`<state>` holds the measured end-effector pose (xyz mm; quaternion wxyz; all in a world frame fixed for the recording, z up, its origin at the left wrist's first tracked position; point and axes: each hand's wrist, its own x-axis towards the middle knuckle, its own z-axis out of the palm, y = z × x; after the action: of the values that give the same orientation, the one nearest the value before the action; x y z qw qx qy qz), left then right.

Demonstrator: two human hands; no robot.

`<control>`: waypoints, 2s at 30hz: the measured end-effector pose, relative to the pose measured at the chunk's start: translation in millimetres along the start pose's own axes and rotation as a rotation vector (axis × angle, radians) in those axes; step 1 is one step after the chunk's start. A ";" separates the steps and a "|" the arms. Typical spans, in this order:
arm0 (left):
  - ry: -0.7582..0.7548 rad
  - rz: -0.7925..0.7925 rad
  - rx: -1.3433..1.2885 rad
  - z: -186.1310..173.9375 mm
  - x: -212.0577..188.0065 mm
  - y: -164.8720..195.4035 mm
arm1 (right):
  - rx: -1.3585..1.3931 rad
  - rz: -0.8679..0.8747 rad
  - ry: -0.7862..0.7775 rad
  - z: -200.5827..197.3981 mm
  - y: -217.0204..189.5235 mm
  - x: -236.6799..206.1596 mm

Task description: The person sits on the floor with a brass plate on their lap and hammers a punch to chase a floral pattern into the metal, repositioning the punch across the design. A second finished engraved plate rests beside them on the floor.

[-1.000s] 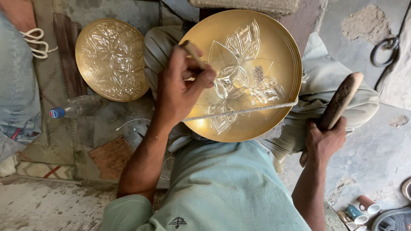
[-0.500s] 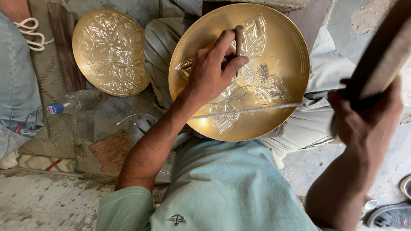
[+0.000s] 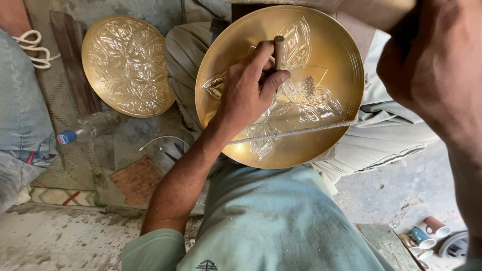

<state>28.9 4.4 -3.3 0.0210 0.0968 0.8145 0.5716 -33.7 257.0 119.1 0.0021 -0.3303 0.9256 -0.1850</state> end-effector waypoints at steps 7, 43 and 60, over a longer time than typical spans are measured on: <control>-0.076 -0.064 -0.041 -0.8 7.4 3.9 | 0.094 0.081 0.010 2.8 16.9 -9.2; -0.385 0.048 0.047 -7.1 39.2 1.0 | 0.236 0.553 0.020 31.3 15.7 -77.7; -0.051 -0.058 0.065 -3.3 5.1 -3.3 | -0.289 0.200 -0.165 -3.1 -3.4 -2.8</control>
<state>23.0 1.2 -4.9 0.0553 0.0883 0.8344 0.5413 -29.8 257.3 122.9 0.0487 -0.2476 0.9674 -0.0214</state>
